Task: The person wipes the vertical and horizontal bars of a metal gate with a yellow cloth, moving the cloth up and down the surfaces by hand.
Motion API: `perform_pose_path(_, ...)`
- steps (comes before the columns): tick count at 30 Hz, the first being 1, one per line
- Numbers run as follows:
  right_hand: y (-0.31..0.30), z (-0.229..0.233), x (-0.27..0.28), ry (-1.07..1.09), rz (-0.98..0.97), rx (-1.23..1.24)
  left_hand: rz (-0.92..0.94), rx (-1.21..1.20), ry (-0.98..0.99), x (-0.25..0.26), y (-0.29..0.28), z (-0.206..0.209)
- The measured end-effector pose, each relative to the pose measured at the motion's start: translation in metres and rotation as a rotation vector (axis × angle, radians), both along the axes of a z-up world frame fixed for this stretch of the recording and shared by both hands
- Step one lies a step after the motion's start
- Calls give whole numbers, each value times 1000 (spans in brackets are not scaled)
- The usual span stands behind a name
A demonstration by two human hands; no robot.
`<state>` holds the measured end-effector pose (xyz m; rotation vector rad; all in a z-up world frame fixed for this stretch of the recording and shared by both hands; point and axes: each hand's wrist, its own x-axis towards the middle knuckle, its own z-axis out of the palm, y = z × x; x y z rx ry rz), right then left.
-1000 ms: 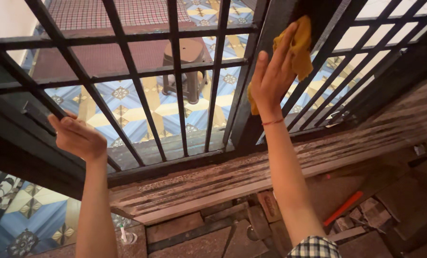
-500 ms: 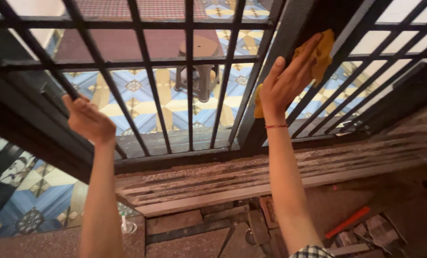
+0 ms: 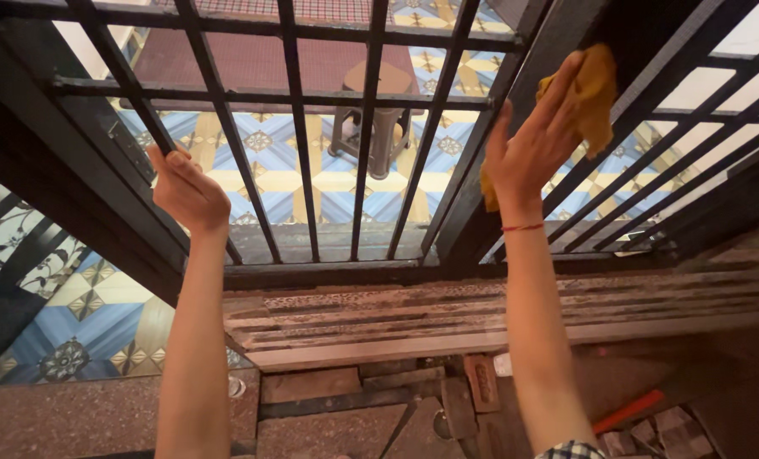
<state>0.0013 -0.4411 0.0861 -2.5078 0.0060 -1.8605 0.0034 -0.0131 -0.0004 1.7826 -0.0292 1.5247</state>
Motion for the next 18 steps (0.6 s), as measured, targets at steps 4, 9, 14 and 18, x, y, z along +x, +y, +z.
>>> perform_pose_path(4,-16,32,6,45,122,54,24,4,-6,4,1,-3)
perform_pose_path(9,-20,41,25,-77,64,71,1,59,-51,11,8,-13)
perform_pose_path(14,-12,33,23,-84,22,113,-91,-70,17,14,4,-17)
perform_pose_path(18,0,12,9,-72,110,146,-111,-83,1,17,7,-24)
